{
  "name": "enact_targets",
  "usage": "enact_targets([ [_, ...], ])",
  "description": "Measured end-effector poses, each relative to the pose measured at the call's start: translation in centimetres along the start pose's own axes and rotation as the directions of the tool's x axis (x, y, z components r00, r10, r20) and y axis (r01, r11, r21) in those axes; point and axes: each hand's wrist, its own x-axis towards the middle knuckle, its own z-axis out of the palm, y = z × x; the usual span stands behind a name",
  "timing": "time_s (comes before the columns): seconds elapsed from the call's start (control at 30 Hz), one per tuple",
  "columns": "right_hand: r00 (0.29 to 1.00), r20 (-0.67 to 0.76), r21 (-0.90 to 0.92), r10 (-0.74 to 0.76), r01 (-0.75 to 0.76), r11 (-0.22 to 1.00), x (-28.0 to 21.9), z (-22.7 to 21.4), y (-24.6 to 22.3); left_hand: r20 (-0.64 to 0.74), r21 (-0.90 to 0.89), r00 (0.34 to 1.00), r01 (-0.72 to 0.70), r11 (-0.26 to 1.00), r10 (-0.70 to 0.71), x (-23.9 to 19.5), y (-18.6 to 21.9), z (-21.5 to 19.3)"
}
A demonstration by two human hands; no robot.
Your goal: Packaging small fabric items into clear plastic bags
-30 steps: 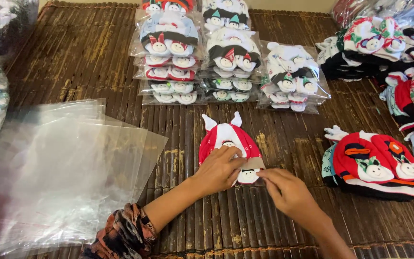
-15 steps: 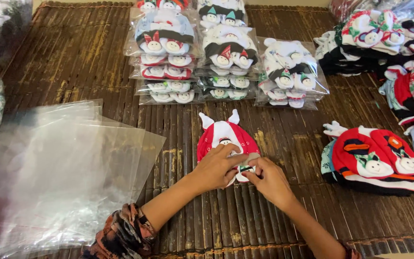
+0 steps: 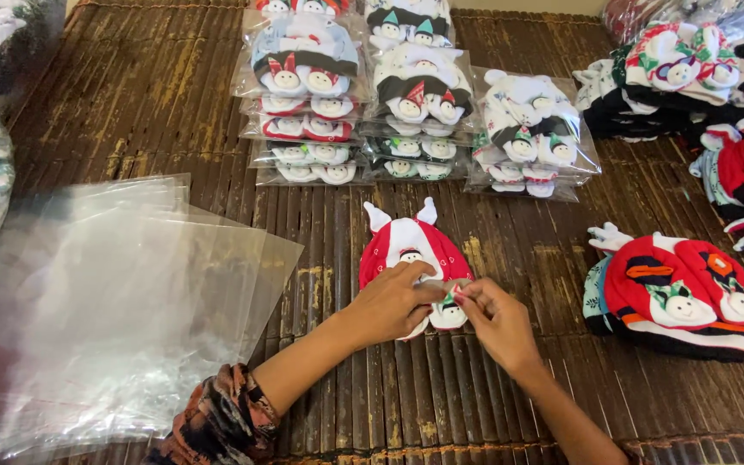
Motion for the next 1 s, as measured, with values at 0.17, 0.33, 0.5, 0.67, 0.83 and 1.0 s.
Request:
enact_targets([
  [0.17,0.992,-0.098,-0.297,-0.082,0.050,0.954,-0.1,0.4,-1.0,-0.032,-0.111,0.999,-0.021,0.994,0.018,-0.4,1.5,-3.1],
  [0.33,0.966,-0.124,-0.233,-0.229,0.196,0.953,-0.2,-0.6,-3.6,-0.133,-0.071,0.991,0.019,0.997,-0.029,-2.3,-0.3,-4.3],
  [0.5,0.868,0.154,-0.384,-0.473,0.493,0.781,-1.4,1.0,-5.5,0.062,-0.036,0.988,0.145,0.989,-0.143,-4.1,0.6,-5.3],
  [0.67,0.809,0.208,-0.556,-0.550,0.561,0.614,-2.5,2.8,-7.6,-0.155,0.109,0.981,0.136,0.985,-0.119,-4.9,1.2,-3.6],
  [0.83,0.780,0.189,-0.488,-0.596,0.601,0.632,-1.6,3.7,-7.8,-0.210,0.050,0.968,0.154,0.987,-0.140,-5.3,1.6,-3.8],
  [1.0,0.789,0.161,-0.463,-0.593,0.591,0.661,-0.7,4.3,-6.7,-0.157,0.020,0.973,0.174,0.984,-0.169,-5.4,1.5,-3.9],
])
